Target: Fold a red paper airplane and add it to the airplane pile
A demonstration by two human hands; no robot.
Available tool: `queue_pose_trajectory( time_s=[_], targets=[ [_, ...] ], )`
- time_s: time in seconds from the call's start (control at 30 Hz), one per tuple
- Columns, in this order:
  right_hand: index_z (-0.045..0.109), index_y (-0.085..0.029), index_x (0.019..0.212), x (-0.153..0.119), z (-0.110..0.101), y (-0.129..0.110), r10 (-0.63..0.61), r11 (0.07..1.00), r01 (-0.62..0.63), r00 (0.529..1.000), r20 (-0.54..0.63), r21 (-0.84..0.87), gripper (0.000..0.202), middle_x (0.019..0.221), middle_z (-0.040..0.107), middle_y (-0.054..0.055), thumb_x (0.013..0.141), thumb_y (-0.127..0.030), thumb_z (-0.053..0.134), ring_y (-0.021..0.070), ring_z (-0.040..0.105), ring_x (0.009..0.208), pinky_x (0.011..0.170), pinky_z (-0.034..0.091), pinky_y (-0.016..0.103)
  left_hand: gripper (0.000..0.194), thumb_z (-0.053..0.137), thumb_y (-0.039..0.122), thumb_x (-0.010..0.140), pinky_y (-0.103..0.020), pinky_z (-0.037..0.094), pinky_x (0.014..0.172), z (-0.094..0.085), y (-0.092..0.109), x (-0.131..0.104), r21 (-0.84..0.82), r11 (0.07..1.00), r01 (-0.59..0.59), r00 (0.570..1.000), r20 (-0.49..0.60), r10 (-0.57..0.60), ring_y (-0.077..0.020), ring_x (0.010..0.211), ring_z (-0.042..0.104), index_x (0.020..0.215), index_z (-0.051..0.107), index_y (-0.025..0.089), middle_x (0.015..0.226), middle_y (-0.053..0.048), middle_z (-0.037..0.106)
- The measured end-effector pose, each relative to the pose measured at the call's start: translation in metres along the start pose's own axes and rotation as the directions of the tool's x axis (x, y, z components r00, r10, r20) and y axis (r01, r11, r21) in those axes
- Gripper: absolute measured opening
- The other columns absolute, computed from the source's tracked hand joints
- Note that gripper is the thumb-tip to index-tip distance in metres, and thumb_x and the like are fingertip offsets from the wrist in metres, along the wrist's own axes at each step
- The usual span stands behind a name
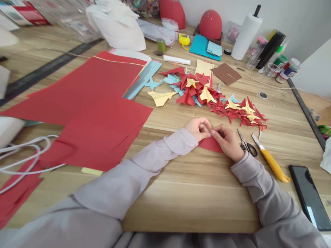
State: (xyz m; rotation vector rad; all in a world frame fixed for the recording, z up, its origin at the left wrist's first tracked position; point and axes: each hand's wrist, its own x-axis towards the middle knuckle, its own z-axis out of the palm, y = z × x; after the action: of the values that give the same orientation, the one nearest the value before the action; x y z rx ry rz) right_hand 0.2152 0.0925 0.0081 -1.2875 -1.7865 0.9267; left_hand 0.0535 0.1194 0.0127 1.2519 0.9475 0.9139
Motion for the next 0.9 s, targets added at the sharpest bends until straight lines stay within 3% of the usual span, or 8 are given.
queue_pose_trajectory(
  time_s=[0.2, 0.5, 0.7, 0.9],
  targets=[
    [0.051, -0.021, 0.067, 0.0014, -0.0005, -0.0016, -0.019, 1.0, 0.019, 1.0, 0.021, -0.01, 0.039, 0.057, 0.046, -0.003, 0.084, -0.056, 0.054, 0.0115, 0.04, 0.054, 0.052, 0.033, 0.026, 0.023, 0.071, 0.008, 0.054, -0.018, 0.033, 0.045, -0.0003, 0.0003, 0.0002, 0.027, 1.0, -0.01, 1.0, 0.028, 0.01, -0.0051, 0.04, 0.042, 0.068, 0.054, 0.015, 0.042, 0.009, 0.05],
    [0.049, -0.021, 0.066, 0.0003, -0.0008, -0.0015, 0.031, 0.999, -0.031, 1.0, -0.002, 0.041, 0.038, 0.056, 0.042, -0.004, 0.082, -0.054, 0.056, 0.0109, 0.037, 0.054, 0.052, 0.031, 0.026, 0.024, 0.07, 0.006, 0.057, -0.02, 0.041, 0.054, -0.0044, 0.0027, -0.0003, -0.005, 1.0, 0.007, 0.993, 0.117, -0.006, -0.0077, 0.049, 0.053, 0.078, 0.059, 0.014, 0.051, 0.005, 0.059],
    [0.049, -0.02, 0.066, -0.0006, -0.0021, -0.0013, 0.048, 0.998, -0.047, 0.999, -0.006, 0.048, 0.036, 0.056, 0.04, -0.005, 0.082, -0.052, 0.055, 0.0104, 0.035, 0.053, 0.052, 0.029, 0.026, 0.019, 0.067, 0.004, 0.06, -0.019, 0.04, 0.054, -0.0074, 0.003, 0.0006, -0.015, 1.0, 0.024, 0.988, 0.151, -0.021, -0.0065, 0.049, 0.053, 0.076, 0.06, 0.012, 0.051, 0.005, 0.059],
    [0.047, -0.02, 0.066, 0.0001, -0.0037, -0.0029, 0.045, 0.999, -0.044, 0.998, -0.033, 0.026, 0.037, 0.055, 0.04, -0.005, 0.083, -0.052, 0.053, 0.0108, 0.036, 0.053, 0.051, 0.029, 0.026, 0.028, 0.076, 0.008, 0.055, -0.02, 0.043, 0.056, -0.0052, -0.0002, 0.0017, -0.023, 0.999, 0.037, 0.998, 0.054, -0.036, -0.0078, 0.051, 0.056, 0.076, 0.058, 0.012, 0.056, 0.002, 0.065]
  ],
)
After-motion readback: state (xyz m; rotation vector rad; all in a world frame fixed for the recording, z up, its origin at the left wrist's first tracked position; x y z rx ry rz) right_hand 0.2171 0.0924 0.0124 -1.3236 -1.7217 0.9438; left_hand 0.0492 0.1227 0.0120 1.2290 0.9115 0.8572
